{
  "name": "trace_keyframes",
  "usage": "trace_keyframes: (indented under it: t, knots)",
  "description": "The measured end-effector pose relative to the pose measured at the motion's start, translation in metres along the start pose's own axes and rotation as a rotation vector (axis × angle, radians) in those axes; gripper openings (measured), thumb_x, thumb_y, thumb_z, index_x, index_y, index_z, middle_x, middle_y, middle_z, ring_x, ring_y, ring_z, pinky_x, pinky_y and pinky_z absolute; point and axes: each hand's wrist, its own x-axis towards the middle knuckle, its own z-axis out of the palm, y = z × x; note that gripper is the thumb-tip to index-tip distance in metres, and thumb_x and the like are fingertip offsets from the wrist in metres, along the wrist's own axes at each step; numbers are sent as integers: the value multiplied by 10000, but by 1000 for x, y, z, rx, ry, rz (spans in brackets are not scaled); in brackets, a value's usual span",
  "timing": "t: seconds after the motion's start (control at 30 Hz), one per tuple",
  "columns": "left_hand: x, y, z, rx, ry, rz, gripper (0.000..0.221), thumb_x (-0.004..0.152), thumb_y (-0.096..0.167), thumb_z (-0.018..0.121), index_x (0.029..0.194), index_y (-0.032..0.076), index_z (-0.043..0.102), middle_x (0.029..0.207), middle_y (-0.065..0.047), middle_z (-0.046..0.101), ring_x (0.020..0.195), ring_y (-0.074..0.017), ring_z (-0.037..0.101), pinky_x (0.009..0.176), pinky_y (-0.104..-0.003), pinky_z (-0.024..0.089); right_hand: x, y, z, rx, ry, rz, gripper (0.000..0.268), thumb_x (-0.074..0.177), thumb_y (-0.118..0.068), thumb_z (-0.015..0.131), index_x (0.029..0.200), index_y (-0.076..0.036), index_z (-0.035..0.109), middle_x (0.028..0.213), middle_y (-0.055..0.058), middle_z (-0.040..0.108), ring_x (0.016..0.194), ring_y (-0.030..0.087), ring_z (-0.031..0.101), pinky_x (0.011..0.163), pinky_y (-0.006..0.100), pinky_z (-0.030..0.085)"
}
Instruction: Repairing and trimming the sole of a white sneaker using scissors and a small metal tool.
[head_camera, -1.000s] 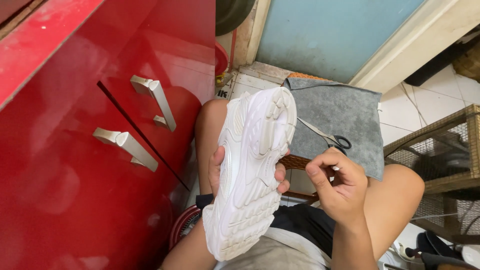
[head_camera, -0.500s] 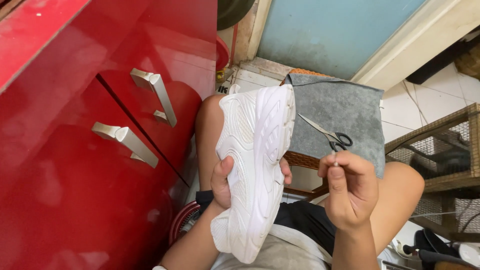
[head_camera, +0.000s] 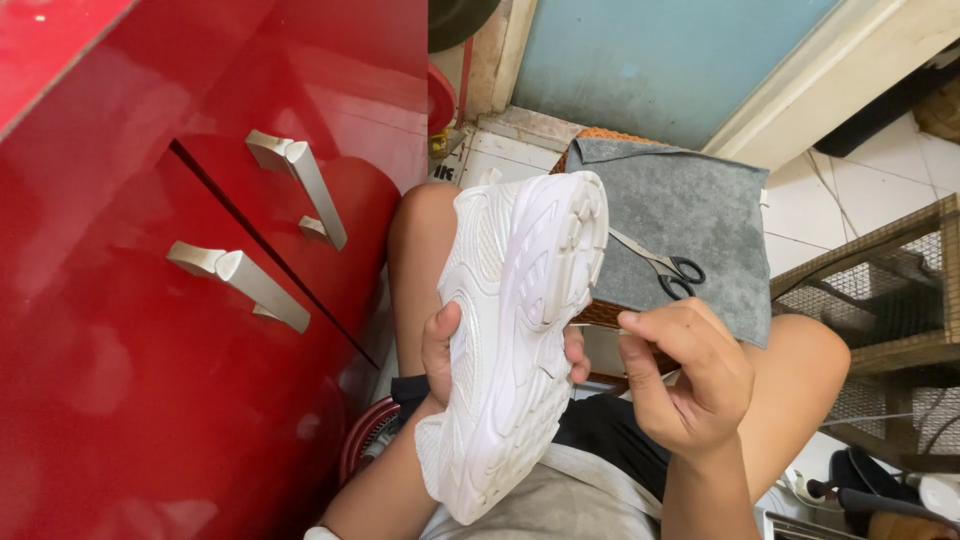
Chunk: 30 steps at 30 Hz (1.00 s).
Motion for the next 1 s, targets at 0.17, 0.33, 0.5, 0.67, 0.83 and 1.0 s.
trace_keyframes:
  t: [0.17,0.33,0.5,0.67,0.83,1.0]
  knots:
    - [0,-2,-3,-33,-14,-36,955,825,632,601,1474,-45,419,1133,-305,591,1021,-441,633,838,-425,544,2,-1,1,-17,-22,-57,96,991,-1,615,1082,-8,645,836,109,666,704,232,621,701,343,478]
    - [0,-4,-8,-5,-32,-31,933,831,651,589,1477,-2,429,1133,-315,582,1018,-445,631,889,-445,523,5,-4,2,-25,-24,-78,84,980,10,630,1056,-15,654,824,126,648,694,246,587,697,340,479]
    - [-1,-2,-6,15,-36,-36,930,832,647,586,1481,0,428,1132,-313,590,1020,-434,628,883,-434,520,7,-5,0,-31,-23,-80,76,982,-15,626,1049,-19,661,812,120,641,688,246,575,699,346,468]
    - [-1,-1,-1,14,-28,-43,1016,809,621,609,1509,-83,389,1129,-314,599,1003,-421,636,879,-414,513,7,-4,0,-19,-30,-100,96,980,-27,630,1070,-27,662,811,110,650,685,234,576,693,336,476]
    - [-3,0,-8,-44,-17,-87,1022,813,612,629,1529,-71,372,1203,-329,603,1068,-462,623,905,-454,522,5,-3,-1,-60,-17,-122,92,989,-52,626,1073,-51,664,861,125,638,716,242,569,723,353,488]
    - [-2,-1,-3,-41,-15,-66,1024,814,603,628,1532,-78,362,1175,-332,594,1051,-446,632,951,-447,498,4,-1,0,-66,-9,-119,93,972,-12,650,1055,-47,671,846,122,631,709,237,566,723,354,476]
